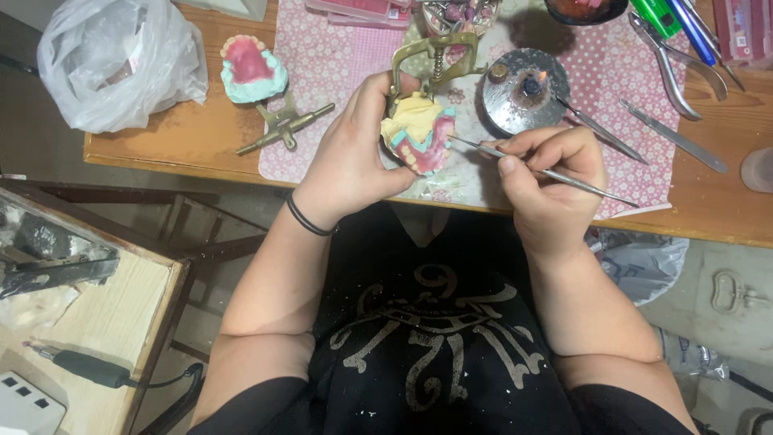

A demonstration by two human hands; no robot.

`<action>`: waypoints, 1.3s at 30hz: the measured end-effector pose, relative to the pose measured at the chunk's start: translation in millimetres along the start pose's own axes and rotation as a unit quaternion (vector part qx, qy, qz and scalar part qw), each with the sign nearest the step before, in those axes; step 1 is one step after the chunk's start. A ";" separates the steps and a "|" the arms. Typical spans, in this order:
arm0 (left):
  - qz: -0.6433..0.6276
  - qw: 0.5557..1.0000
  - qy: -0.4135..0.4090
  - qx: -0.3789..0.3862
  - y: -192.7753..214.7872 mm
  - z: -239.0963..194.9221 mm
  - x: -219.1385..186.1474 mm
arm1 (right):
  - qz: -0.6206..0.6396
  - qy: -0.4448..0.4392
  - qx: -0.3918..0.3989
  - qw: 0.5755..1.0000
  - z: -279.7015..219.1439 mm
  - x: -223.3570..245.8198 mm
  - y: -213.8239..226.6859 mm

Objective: The person sculpts a dental prosthesis using a metal tool to shape pink and yellow wax on a mounted model. They apply liquid from a spray bottle to the wax and continue refining the surface details with the tool.

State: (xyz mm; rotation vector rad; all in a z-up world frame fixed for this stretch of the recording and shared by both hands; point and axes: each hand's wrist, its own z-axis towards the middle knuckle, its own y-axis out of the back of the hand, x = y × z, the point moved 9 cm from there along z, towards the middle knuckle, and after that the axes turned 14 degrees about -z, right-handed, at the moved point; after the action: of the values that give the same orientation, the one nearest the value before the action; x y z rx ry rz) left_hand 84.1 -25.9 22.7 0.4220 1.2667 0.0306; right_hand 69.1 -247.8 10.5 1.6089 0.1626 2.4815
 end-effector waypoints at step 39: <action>-0.001 1.000 -0.010 -0.003 0.1 0.2 -1.7 | -0.031 0.012 -0.005 0.999 0.4 1.5 2.6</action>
State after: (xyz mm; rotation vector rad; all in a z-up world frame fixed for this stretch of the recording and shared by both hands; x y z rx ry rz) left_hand 83.7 -26.3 24.4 0.4144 1.2471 0.0289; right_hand 68.6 -250.0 12.6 1.5465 0.1988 2.4515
